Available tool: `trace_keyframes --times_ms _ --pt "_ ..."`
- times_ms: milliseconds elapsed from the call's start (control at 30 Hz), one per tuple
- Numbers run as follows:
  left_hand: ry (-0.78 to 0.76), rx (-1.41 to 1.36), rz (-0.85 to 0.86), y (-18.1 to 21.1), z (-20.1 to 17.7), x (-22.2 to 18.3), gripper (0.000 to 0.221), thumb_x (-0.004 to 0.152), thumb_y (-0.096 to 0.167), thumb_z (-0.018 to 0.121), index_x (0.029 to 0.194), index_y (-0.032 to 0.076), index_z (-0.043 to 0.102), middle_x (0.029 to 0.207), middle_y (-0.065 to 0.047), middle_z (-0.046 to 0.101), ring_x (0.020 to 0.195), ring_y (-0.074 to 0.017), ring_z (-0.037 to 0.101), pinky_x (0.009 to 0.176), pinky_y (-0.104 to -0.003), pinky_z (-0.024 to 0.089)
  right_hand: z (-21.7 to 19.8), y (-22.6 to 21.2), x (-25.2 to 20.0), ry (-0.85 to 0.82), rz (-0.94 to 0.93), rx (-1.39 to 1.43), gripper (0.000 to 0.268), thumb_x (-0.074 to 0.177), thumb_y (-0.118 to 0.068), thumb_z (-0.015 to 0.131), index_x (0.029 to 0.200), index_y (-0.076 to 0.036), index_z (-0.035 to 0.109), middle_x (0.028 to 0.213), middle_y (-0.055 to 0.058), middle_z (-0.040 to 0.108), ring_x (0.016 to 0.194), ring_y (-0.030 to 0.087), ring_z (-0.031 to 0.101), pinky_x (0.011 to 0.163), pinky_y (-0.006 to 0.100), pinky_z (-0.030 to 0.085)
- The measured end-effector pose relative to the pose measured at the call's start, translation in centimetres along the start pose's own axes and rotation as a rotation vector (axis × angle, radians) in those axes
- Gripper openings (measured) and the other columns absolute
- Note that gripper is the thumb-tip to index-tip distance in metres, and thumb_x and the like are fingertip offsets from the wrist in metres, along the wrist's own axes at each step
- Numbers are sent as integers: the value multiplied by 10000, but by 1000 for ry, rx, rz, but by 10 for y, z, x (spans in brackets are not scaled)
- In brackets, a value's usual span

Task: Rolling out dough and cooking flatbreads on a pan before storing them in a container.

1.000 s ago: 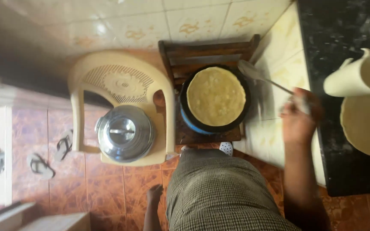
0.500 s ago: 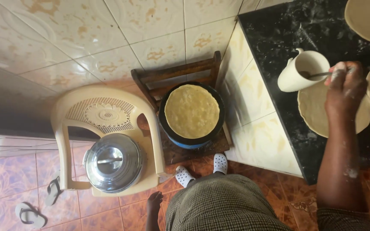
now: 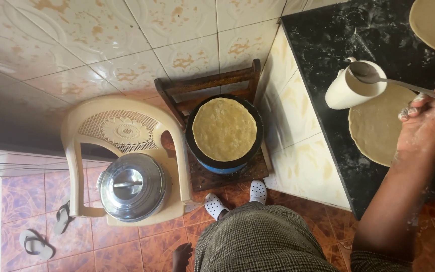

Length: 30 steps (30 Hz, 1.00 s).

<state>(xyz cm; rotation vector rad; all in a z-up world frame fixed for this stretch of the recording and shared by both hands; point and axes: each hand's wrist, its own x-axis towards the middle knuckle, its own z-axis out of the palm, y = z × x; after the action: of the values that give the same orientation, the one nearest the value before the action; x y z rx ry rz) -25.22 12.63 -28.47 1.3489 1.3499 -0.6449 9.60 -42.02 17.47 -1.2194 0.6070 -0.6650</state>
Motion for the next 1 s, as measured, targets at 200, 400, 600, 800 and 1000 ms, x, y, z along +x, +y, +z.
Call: trace_keyframes --times_ms 200,400,600,800,1000 --pt "65 -18 151 8 2 -2 324 846 218 670 1020 -43 751 821 -181 756 673 -221 661 578 -310 481 33 -20 -60 -245 -129 -38 351 896 -520 623 990 -201 512 739 20 445 621 103 412 554 225 334" --pt "70 -67 252 39 5 -38 421 862 316 597 1168 47 707 994 -102 717 909 -235 671 681 -385 462 56 -2 -108 -408 -181 -88 490 894 -660 646 989 -197 512 732 17 434 596 111 397 532 225 352" --pt "59 -168 167 8 8 -45 460 864 328 616 1209 29 670 1037 -124 727 982 -275 677 781 -414 487 56 25 -141 -501 -209 -84 404 981 -524 613 973 -151 457 649 30 390 578 112 452 471 239 377" --pt "64 -110 -26 -32 -3 -45 406 885 314 622 1169 34 694 994 -136 709 890 -258 663 568 -331 383 33 52 -141 -591 -453 -192 359 1085 -413 506 1020 -65 445 906 133 455 581 173 463 453 303 423" --pt "66 -146 18 -21 -5 -32 460 888 319 637 1231 15 669 1027 -166 722 916 -278 677 617 -372 434 17 154 -124 -668 -316 -387 273 1045 -249 573 1138 -4 646 849 103 643 652 158 625 627 262 553"
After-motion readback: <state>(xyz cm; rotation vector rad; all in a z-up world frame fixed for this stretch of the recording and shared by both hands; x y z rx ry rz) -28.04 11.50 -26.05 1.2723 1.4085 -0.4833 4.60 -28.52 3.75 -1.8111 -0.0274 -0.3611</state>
